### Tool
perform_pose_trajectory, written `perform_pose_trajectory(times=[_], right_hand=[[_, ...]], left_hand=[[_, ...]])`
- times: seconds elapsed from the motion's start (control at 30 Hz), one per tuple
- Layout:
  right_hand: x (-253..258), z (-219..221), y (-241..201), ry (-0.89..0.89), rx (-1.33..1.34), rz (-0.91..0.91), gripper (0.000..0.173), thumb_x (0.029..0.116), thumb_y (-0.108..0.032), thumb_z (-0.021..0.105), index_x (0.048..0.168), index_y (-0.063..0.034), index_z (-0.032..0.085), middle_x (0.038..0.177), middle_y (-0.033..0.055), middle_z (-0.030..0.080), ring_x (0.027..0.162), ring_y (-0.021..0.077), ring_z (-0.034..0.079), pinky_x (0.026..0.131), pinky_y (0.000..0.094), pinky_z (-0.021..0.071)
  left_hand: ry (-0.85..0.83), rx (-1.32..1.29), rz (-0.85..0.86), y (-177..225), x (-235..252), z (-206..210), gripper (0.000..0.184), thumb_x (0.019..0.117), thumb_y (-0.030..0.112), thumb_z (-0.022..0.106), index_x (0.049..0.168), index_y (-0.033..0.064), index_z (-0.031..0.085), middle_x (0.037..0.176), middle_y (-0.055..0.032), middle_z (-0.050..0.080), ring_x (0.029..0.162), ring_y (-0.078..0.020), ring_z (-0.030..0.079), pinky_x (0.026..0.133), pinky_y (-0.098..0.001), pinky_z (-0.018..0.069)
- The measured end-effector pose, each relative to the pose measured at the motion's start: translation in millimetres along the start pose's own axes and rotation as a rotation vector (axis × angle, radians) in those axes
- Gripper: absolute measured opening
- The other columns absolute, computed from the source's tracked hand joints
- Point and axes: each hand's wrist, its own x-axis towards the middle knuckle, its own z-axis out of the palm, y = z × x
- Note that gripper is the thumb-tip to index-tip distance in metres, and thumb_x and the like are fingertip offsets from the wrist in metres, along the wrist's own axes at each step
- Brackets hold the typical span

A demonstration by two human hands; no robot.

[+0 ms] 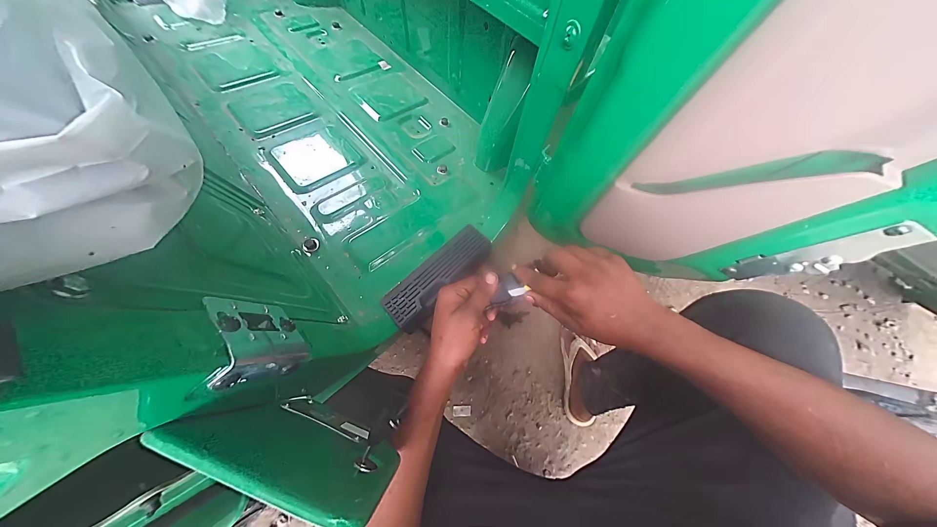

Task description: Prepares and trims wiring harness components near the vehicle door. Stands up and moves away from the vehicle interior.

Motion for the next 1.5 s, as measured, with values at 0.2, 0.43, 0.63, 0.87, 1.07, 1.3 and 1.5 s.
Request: perform_pose_trajectory(times=[0.2,0.43,0.63,0.87,1.07,1.3,1.5], right_hand=[[-1.9,4.9,6.6,0.149,-0.020,-0.144,0.037,0.1083,-0.039,0.049,0.131,-0.0203,0.071,0.096,0.0071,0.066,0.083,0.0248,0.061,0.070,0.0401,0.0445],[-7.1,13.9,-1.5,0.261,-0.023,-0.106,0.034,0.1082,-0.033,0.053,0.124,-0.0091,0.071,0.089,0.0089,0.069,0.074,0.0245,0.066,0.060,0.0371,0.0534],[-13.5,22.3,-12.5,0.185,0.205,0.121,0.037,0.1086,-0.035,0.050,0.131,-0.0148,0.071,0.084,0.0069,0.065,0.063,0.0205,0.063,0.051,0.0361,0.0514],[-10.2,17.4,-2.4,0.184,0.464,0.190,0.030,0.1060,-0.033,0.054,0.123,-0.0173,0.074,0.096,-0.0009,0.074,0.077,0.0116,0.069,0.066,0.0356,0.0590],[-9.5,10.7,-4.3,0.082,0.552,0.299,0.024,0.1032,-0.040,0.057,0.113,-0.0219,0.070,0.071,-0.0070,0.063,0.058,0.0091,0.059,0.052,0.0364,0.0514],[-10.9,11.1,-1.7,0.071,0.586,0.281,0.022,0.1039,-0.040,0.057,0.104,-0.0210,0.068,0.069,-0.0090,0.061,0.057,0.0063,0.059,0.052,0.0335,0.0516],[-10.4,10.6,-3.5,0.106,0.570,0.267,0.021,0.1042,-0.037,0.057,0.103,-0.0193,0.070,0.075,-0.0080,0.065,0.062,0.0059,0.062,0.055,0.0323,0.0542]], left_hand=[[-0.016,-0.016,-0.036,2.8,-1.5,0.6,0.039,0.1095,0.026,0.049,0.083,0.0028,0.065,0.064,-0.0062,0.056,0.043,-0.0095,0.045,0.039,-0.0222,0.0395],[-0.030,-0.032,0.006,2.1,-2.8,2.7,0.037,0.1089,0.026,0.051,0.085,0.0027,0.067,0.064,-0.0060,0.057,0.044,-0.0095,0.046,0.039,-0.0222,0.0395],[-0.021,-0.003,0.011,-0.3,-1.9,2.8,0.038,0.1089,0.026,0.051,0.085,0.0019,0.067,0.064,-0.0065,0.056,0.044,-0.0110,0.046,0.040,-0.0236,0.0407],[0.003,0.025,0.057,-3.4,-3.1,6.8,0.038,0.1087,0.028,0.051,0.085,0.0032,0.068,0.064,-0.0062,0.057,0.044,-0.0111,0.047,0.040,-0.0246,0.0430],[0.003,0.077,0.106,-3.6,-3.3,5.9,0.038,0.1086,0.027,0.051,0.085,0.0036,0.068,0.065,-0.0065,0.058,0.045,-0.0118,0.048,0.040,-0.0251,0.0434],[-0.016,0.077,0.097,-3.8,-2.0,4.0,0.039,0.1088,0.028,0.050,0.083,0.0037,0.067,0.065,-0.0062,0.057,0.044,-0.0117,0.047,0.040,-0.0249,0.0427],[-0.016,0.141,0.116,-5.4,-3.0,7.0,0.038,0.1086,0.029,0.052,0.084,0.0042,0.068,0.064,-0.0067,0.058,0.044,-0.0134,0.048,0.040,-0.0267,0.0428]])
